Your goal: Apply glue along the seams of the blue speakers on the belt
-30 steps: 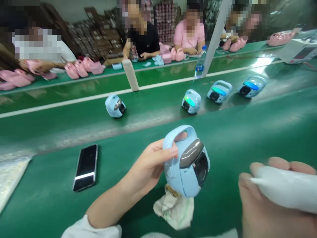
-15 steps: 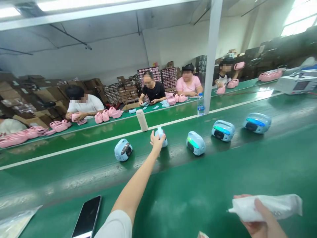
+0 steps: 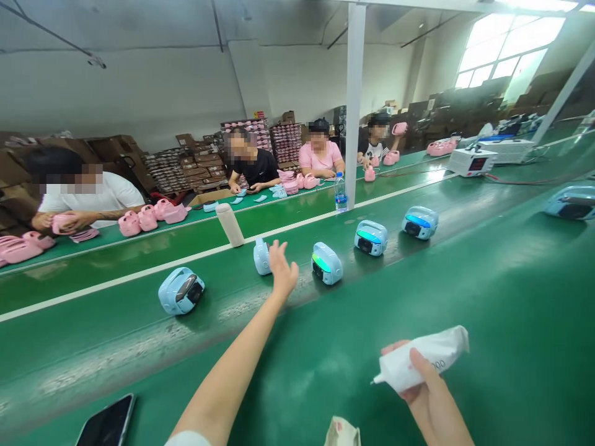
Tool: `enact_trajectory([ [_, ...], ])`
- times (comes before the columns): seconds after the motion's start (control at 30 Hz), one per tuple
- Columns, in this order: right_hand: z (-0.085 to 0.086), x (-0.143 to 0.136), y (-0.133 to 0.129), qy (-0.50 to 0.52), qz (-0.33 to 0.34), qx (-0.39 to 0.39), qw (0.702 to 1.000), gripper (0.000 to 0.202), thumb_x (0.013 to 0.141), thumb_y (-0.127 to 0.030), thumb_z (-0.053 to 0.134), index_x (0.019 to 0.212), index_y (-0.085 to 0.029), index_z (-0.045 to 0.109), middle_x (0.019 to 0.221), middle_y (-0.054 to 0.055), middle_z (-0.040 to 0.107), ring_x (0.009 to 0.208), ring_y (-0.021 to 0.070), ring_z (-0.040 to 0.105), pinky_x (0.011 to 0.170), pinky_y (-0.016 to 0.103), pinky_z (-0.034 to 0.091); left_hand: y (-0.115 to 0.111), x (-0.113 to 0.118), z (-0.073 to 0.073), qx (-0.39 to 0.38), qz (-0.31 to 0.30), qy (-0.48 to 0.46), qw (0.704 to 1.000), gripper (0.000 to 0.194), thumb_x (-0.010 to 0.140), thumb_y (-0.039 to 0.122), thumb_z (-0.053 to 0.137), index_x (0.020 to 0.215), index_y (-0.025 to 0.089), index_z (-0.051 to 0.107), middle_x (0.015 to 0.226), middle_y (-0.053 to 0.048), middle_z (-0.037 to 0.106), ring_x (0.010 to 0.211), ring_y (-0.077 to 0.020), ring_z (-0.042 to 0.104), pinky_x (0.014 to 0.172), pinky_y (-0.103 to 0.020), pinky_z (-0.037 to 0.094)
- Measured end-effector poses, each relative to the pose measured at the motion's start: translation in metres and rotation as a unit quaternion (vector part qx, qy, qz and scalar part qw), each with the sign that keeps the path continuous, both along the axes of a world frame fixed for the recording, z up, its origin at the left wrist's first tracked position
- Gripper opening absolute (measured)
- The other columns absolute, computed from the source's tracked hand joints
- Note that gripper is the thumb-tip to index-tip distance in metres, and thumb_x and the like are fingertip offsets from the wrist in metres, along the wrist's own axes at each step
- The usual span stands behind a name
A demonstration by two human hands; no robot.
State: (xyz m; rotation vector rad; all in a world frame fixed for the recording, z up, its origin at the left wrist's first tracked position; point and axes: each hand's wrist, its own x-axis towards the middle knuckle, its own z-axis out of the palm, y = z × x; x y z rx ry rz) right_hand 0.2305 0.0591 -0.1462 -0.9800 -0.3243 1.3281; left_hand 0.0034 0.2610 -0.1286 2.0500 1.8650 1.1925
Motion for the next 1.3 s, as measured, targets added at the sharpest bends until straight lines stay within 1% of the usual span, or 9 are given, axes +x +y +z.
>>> enact_trajectory([
  [0.1, 0.002, 0.001, -0.002, 0.005, -0.001, 0.009, 1.0, 0.036, 0.06, -0.045, 0.081, 0.076, -0.017, 0.064, 0.072, 0.001, 0.067, 0.049, 0.0088, 0.052, 0.038, 0.014, 0.041, 0.016, 0.04, 0.013, -0.044, -0.097, 0.094, 0.99, 0.05, 0.087, 0.025, 0.056, 0.134, 0.022, 0.041, 0.15, -0.009, 0.027, 0.138, -0.0327, 0.021, 0.11, -0.061, 0.017],
  [0.2, -0.001, 0.002, -0.002, 0.016, -0.001, 0.017, 1.0, 0.036, 0.059, -0.043, 0.082, 0.077, -0.017, 0.065, 0.074, 0.001, 0.068, 0.051, 0.0095, 0.053, 0.039, 0.014, 0.041, 0.033, 0.056, 0.036, -0.114, -0.166, 0.164, 0.966, 0.036, 0.087, 0.026, 0.056, 0.123, 0.02, 0.053, 0.136, -0.01, 0.047, 0.124, -0.0276, 0.044, 0.103, -0.055, 0.035],
  [0.33, -0.004, 0.001, -0.003, 0.041, 0.006, 0.017, 0.999, 0.031, 0.066, -0.043, 0.078, 0.079, -0.017, 0.066, 0.074, 0.003, 0.069, 0.051, 0.0097, 0.053, 0.038, 0.014, 0.039, 0.027, 0.043, 0.066, -0.16, -0.198, 0.216, 0.943, 0.021, 0.087, 0.028, 0.056, 0.104, 0.017, 0.061, 0.117, -0.008, 0.058, 0.106, -0.022, 0.055, 0.092, -0.046, 0.046],
  [0.47, 0.005, -0.006, -0.012, 0.074, 0.029, 0.019, 0.997, 0.028, 0.068, -0.042, 0.077, 0.078, -0.018, 0.066, 0.073, 0.002, 0.069, 0.054, 0.0102, 0.055, 0.04, 0.014, 0.04, -0.021, 0.016, 0.075, -0.169, -0.208, 0.196, 0.943, 0.019, 0.082, 0.03, 0.061, 0.094, 0.015, 0.06, 0.106, -0.007, 0.059, 0.101, -0.0215, 0.054, 0.089, -0.044, 0.044],
  [0.7, 0.041, -0.015, -0.038, 0.092, 0.078, 0.02, 0.992, 0.037, 0.061, -0.05, 0.079, 0.081, -0.022, 0.067, 0.079, 0.002, 0.066, 0.054, 0.0112, 0.053, 0.042, 0.018, 0.044, -0.139, -0.009, 0.057, -0.237, -0.173, -0.004, 0.956, 0.027, 0.08, 0.042, 0.051, 0.09, 0.017, 0.058, 0.098, -0.007, 0.061, 0.09, -0.0223, 0.057, 0.079, -0.036, 0.046],
  [0.83, 0.054, -0.014, -0.049, 0.053, 0.096, 0.059, 0.992, 0.035, 0.065, -0.052, 0.075, 0.081, -0.022, 0.066, 0.078, 0.002, 0.066, 0.053, 0.0126, 0.053, 0.042, 0.021, 0.045, -0.18, -0.019, 0.035, -0.262, -0.169, -0.115, 0.943, 0.039, 0.082, 0.048, 0.048, 0.107, 0.02, 0.058, 0.113, -0.009, 0.062, 0.099, -0.0258, 0.058, 0.083, -0.038, 0.046],
  [1.0, 0.059, -0.017, -0.056, -0.002, 0.086, 0.085, 0.993, 0.032, 0.07, -0.054, 0.07, 0.079, -0.024, 0.063, 0.074, 0.002, 0.064, 0.052, 0.0141, 0.054, 0.04, 0.021, 0.043, -0.195, -0.034, -0.002, -0.201, -0.224, -0.233, 0.925, 0.066, 0.062, 0.064, 0.063, 0.11, 0.019, 0.062, 0.133, -0.013, 0.053, 0.119, -0.0335, 0.049, 0.099, -0.041, 0.039],
  [1.1, 0.061, -0.019, -0.058, -0.015, 0.088, 0.086, 0.992, 0.031, 0.071, -0.055, 0.068, 0.079, -0.026, 0.063, 0.075, 0.001, 0.064, 0.052, 0.0146, 0.054, 0.04, 0.022, 0.043, -0.194, -0.036, -0.019, -0.16, -0.221, -0.283, 0.919, 0.056, 0.057, 0.057, 0.072, 0.099, 0.019, 0.068, 0.129, -0.013, 0.057, 0.115, -0.0341, 0.052, 0.1, -0.042, 0.038],
  [1.3, 0.079, -0.024, -0.063, -0.091, 0.05, 0.145, 0.984, 0.027, 0.074, -0.052, 0.067, 0.08, -0.026, 0.067, 0.074, 0.0, 0.064, 0.057, 0.0145, 0.057, 0.047, 0.021, 0.046, -0.195, -0.019, -0.01, -0.101, -0.159, -0.417, 0.889, 0.034, 0.075, 0.051, 0.06, 0.082, 0.019, 0.069, 0.096, -0.009, 0.072, 0.1, -0.0286, 0.061, 0.094, -0.042, 0.042],
])
